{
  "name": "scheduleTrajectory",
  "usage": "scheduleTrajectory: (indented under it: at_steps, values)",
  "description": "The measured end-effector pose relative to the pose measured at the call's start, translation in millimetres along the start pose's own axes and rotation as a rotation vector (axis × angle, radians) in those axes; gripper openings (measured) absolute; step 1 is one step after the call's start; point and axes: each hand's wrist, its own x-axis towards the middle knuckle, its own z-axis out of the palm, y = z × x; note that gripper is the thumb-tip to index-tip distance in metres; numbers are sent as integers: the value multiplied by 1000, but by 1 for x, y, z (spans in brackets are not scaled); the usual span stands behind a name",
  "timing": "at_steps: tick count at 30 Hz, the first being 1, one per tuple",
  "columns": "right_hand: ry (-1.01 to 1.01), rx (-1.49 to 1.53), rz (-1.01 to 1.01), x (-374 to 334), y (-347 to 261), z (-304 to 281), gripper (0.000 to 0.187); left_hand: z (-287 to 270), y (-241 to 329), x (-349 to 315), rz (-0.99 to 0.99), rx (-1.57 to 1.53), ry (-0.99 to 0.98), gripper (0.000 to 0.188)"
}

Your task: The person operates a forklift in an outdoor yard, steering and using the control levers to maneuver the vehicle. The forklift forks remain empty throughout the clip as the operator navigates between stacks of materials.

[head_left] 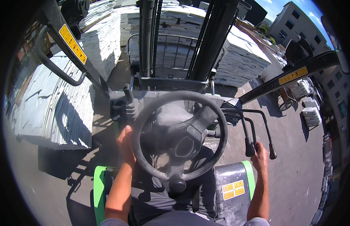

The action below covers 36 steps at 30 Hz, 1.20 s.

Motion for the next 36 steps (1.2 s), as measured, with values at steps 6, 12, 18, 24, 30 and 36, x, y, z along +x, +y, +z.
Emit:
scheduleTrajectory:
  at_steps: [6,12,18,24,30,36]
  values:
    - [80,65,-82,-30,36,27,28,3,6,1,50,63,-18,43]
    - [57,62,-24,-33,31,26,25,0,1,-1,-12,28,-28,42]
    - [7,-12,61,-35,23,24,31,-9,-15,1,43,-4,-54,42]
    - [15,30,84,-36,24,26,31,-7,-16,0,18,-31,-13,40]
    - [72,51,-43,-36,35,31,31,-12,-20,3,10,51,-36,44]
    - [60,50,-4,-36,40,33,31,-7,-16,1,8,46,1,40]
